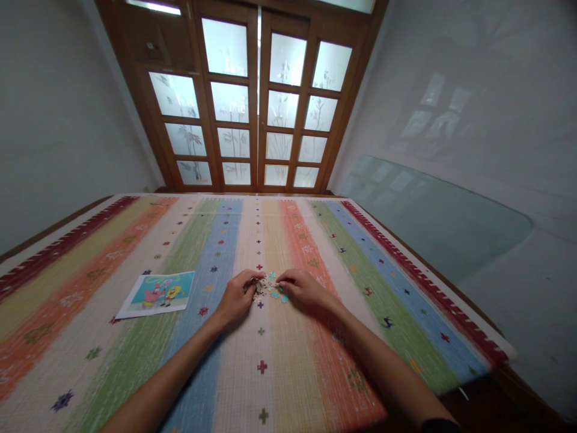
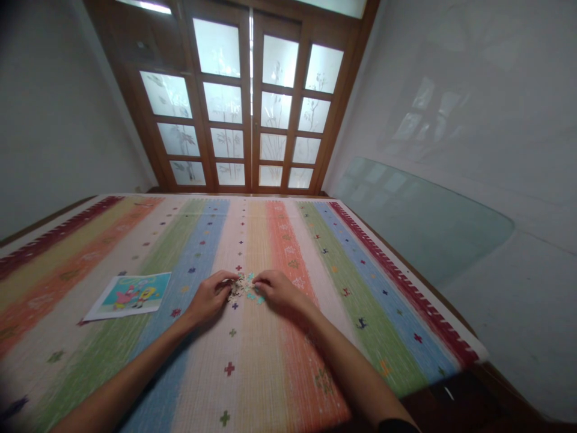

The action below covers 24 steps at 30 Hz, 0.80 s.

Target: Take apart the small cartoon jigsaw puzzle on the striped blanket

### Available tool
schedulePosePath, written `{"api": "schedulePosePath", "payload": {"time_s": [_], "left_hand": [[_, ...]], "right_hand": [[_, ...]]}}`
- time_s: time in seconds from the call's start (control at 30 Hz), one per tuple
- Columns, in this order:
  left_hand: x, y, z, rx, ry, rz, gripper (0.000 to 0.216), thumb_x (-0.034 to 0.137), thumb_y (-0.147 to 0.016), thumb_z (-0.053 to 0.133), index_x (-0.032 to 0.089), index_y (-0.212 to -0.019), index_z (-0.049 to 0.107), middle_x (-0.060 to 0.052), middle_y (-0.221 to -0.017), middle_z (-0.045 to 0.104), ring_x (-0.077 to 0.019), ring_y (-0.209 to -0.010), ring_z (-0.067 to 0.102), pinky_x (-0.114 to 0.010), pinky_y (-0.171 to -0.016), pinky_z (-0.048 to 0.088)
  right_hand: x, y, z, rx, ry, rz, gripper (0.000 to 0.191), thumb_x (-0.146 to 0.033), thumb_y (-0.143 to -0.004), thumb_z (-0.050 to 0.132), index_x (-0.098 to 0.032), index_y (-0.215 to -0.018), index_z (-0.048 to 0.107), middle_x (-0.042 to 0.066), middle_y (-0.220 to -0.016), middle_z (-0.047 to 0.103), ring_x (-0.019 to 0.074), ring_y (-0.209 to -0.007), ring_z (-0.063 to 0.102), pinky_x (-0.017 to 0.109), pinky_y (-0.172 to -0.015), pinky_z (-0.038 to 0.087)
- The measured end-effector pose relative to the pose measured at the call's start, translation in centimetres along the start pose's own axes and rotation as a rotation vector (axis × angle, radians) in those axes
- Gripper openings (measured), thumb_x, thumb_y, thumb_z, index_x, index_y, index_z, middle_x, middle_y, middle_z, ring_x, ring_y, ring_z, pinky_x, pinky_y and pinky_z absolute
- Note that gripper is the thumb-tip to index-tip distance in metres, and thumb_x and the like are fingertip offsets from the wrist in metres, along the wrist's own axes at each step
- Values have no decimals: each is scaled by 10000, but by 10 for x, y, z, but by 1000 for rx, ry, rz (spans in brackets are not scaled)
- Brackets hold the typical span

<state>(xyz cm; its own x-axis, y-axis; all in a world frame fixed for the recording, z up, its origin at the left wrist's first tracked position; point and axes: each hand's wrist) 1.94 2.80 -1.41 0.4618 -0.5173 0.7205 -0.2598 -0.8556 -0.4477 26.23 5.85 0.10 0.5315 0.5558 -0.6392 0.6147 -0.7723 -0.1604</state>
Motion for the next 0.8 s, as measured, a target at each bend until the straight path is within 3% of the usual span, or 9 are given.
{"api": "schedulePosePath", "payload": {"time_s": [0.2,0.37,0.5,0.7,0.8], "left_hand": [[-10,4,-6,-39,-99,14,271,219,-979,467,209,-1114,702,-80,-1108,768,-235,-1055,723,-419,-988,575],[-24,10,-6,-94,-220,0,378,343,-1015,473,190,-1330,617,-125,-1392,665,-299,-1359,572,-544,-1195,389],[-33,12,-2,-171,-306,-12,513,456,-1011,498,163,-1430,544,-157,-1528,544,-334,-1488,411,-585,-1241,278],[-32,13,-5,-267,-381,-7,523,468,-1076,348,187,-1497,477,-132,-1565,506,-286,-1506,388,-536,-1262,248],[-28,14,-6,-301,-403,6,704,571,-1020,465,155,-1577,357,-169,-1619,414,-331,-1538,308,-553,-1265,225]], "right_hand": [[9,7,-10,-11,-20,-74,211,-200,-922,662,-187,-1101,773,89,-1034,754,211,-931,687,340,-868,526],[18,14,-12,-17,80,-162,388,-313,-777,874,-189,-1129,769,122,-1144,710,276,-1109,642,412,-988,504],[21,11,-1,110,159,-153,283,-333,-855,817,-190,-1092,763,119,-1134,699,261,-1088,637,411,-969,509],[19,-1,18,196,171,-127,245,-316,-880,792,-179,-1079,757,136,-1156,713,279,-1108,614,460,-994,480],[14,-6,25,214,157,-123,191,-315,-910,757,-182,-1046,767,133,-1143,733,275,-1101,612,464,-996,470]]}}
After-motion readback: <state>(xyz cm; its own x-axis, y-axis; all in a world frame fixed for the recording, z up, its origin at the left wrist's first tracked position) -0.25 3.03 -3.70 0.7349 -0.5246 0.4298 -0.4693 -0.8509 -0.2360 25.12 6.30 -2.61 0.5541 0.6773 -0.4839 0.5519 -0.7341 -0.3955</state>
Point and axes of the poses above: each hand's wrist, its own y-axis away from the middle knuckle, its own z-axis out of the palm, x = y × z
